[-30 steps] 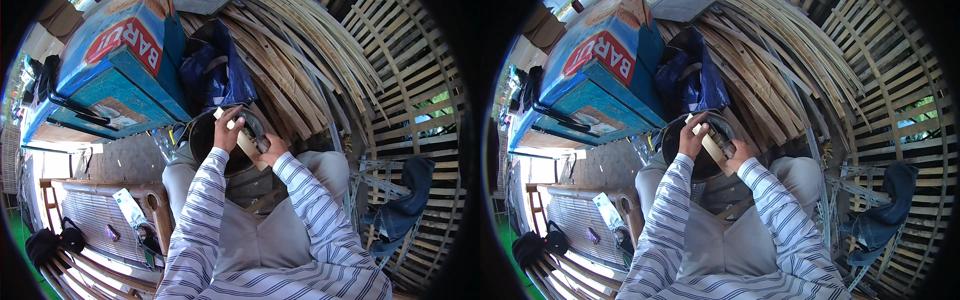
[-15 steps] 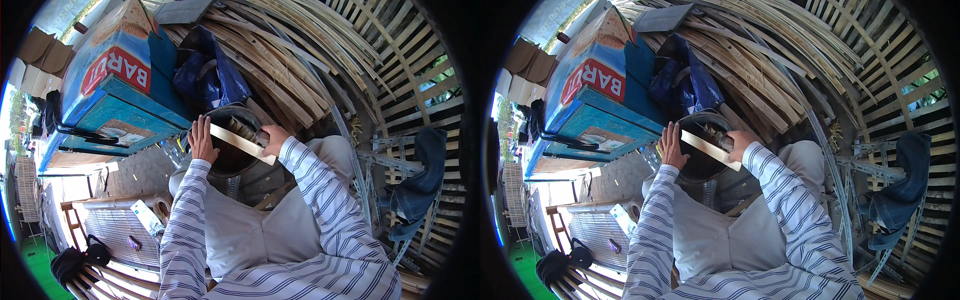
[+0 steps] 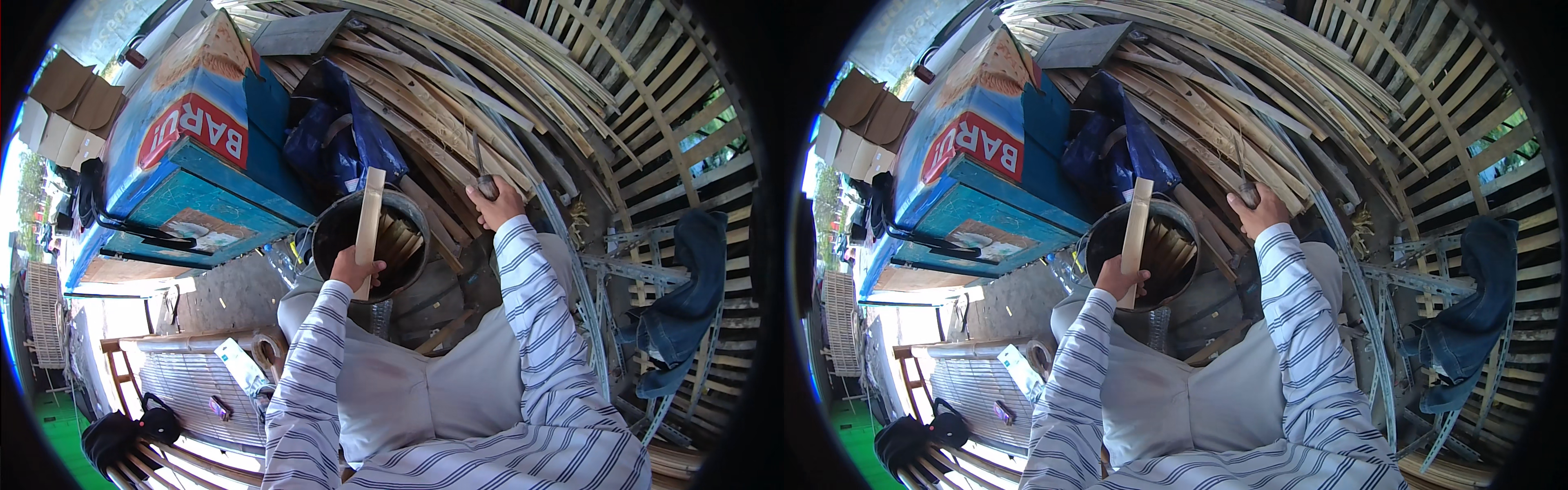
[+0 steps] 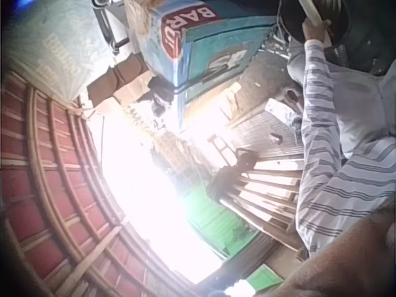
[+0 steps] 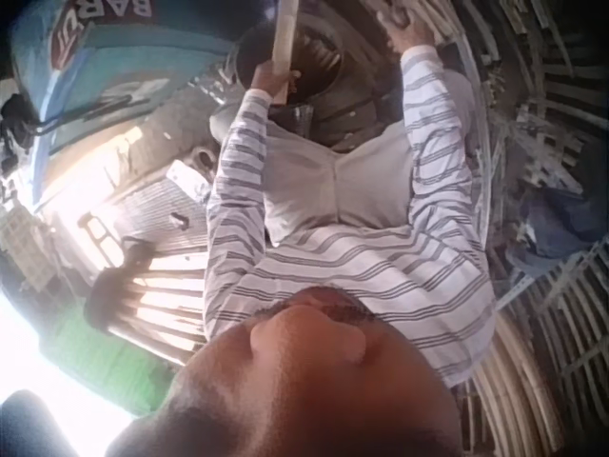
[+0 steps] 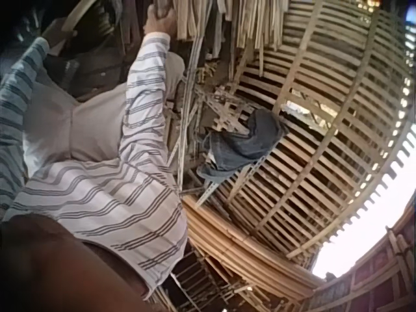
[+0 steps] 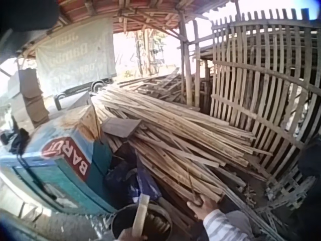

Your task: The person uses a knife to shave and smooth thin strips of wood or bamboo, placing the finished strips into a bucket.

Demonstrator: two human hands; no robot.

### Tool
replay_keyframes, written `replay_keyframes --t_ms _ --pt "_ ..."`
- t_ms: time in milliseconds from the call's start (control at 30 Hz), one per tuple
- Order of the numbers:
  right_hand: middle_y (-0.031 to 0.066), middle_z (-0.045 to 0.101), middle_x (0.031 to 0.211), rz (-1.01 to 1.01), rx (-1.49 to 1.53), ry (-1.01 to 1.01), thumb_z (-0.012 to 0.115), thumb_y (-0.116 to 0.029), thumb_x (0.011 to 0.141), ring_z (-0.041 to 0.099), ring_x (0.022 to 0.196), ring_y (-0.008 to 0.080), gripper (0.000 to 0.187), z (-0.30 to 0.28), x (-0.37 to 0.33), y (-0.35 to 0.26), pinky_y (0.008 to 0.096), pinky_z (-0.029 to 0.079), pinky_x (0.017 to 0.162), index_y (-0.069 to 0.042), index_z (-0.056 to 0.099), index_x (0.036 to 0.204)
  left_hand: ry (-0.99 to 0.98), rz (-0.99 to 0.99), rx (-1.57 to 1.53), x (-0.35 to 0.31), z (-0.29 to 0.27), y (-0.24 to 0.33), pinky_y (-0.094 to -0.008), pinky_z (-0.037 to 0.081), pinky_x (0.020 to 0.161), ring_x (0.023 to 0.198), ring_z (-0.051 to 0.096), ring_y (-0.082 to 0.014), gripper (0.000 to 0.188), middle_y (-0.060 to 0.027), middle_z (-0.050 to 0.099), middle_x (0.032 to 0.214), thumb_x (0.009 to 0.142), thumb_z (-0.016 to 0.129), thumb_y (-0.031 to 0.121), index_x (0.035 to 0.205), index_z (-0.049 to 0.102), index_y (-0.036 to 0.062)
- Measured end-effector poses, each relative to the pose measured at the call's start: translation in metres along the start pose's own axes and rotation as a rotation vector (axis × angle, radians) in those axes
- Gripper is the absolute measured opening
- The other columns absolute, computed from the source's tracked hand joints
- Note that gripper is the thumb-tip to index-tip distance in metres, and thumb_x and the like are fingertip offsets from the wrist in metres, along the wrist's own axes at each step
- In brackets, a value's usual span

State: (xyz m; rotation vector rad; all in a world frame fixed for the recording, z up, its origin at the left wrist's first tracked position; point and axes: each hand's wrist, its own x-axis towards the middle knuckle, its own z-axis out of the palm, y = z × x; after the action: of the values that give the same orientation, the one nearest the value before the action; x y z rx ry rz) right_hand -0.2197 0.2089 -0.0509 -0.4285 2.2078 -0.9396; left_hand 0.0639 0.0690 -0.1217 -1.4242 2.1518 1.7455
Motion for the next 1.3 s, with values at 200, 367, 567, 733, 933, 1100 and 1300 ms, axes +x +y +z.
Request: replay_keyframes --t_ms 200,367,567,733,933,1100,1300 --pt "0.0213 0.060 0.117 -0.286 -0.445 0.104 0.058 -0.058 0.082 0.057 0.108 0.0378 0.069 0.029 0.008 0.027 0.0430 0.045 0.095 -0.005 0.051 0.125 -0.187 -0.101 -0.723 0.015 0.049 -0.016 -0.0413 0.057 0.057 0.060 0.060 -0.0220 0.021 -0.0095 0.057 0.079 0.095 0.054 0.014 0.111 0.043 0.0052" --pt "0.0207 0.061 0.115 -0.165 -0.513 -0.045 0.056 -0.054 0.085 0.059 0.106 0.0367 0.058 0.045 0.003 0.012 0.0441 0.046 0.092 -0.007 0.056 0.119 -0.243 -0.309 -0.914 0.029 0.056 -0.020 -0.0377 0.055 0.055 0.056 0.055 -0.0200 0.023 -0.0083 0.057 0.078 0.100 0.042 0.027 0.113 0.045 0.0081" --pt "0.0189 0.064 0.108 -0.253 -0.716 -0.110 0.051 -0.041 0.092 0.059 0.105 0.0373 0.045 0.072 -0.022 0.002 0.0455 0.048 0.090 -0.012 0.052 0.126 -0.246 -0.382 -0.753 0.027 0.058 -0.013 -0.0370 0.051 0.051 0.056 0.055 -0.0204 0.031 -0.0090 0.056 0.075 0.101 0.039 0.032 0.115 0.049 0.0067" --pt "0.0215 0.066 0.094 -0.376 -0.809 -0.154 0.050 -0.044 0.091 0.063 0.092 0.0404 0.042 0.110 -0.035 0.014 0.0490 0.050 0.082 -0.012 0.054 0.118 -0.304 -0.390 -0.934 0.030 0.052 -0.014 -0.0313 0.041 0.043 0.048 0.044 -0.0154 0.028 -0.0056 0.046 0.067 0.101 0.036 0.034 0.102 0.045 0.0071" --pt "0.0232 0.066 0.087 -0.380 -0.926 -0.054 0.046 -0.047 0.092 0.064 0.085 0.0422 0.042 0.134 -0.020 0.027 0.0512 0.051 0.076 -0.011 0.056 0.110 -0.337 -0.351 -0.866 0.023 0.052 -0.012 -0.0298 0.037 0.040 0.045 0.038 -0.0122 0.027 -0.0040 0.042 0.066 0.101 0.036 0.032 0.097 0.042 0.0060" --pt "0.0247 0.065 0.087 -0.396 -0.809 0.120 0.049 -0.048 0.090 0.064 0.086 0.0417 0.043 0.131 0.007 0.038 0.0507 0.051 0.076 -0.010 0.060 0.106 -0.344 -0.376 -0.883 0.022 0.052 -0.006 -0.0292 0.037 0.040 0.044 0.038 -0.0121 0.029 -0.0044 0.042 0.064 0.101 0.038 0.033 0.096 0.042 0.0045" --pt "0.0236 0.064 0.077 -0.457 -0.911 -0.060 0.050 -0.047 0.090 0.064 0.081 0.0439 0.039 0.132 -0.031 0.030 0.0534 0.051 0.074 -0.011 0.059 0.102 -0.360 -0.333 -0.928 0.018 0.047 -0.014 -0.0297 0.037 0.040 0.045 0.038 -0.0119 0.030 -0.0043 0.042 0.064 0.101 0.038 0.034 0.096 0.042 0.0043"
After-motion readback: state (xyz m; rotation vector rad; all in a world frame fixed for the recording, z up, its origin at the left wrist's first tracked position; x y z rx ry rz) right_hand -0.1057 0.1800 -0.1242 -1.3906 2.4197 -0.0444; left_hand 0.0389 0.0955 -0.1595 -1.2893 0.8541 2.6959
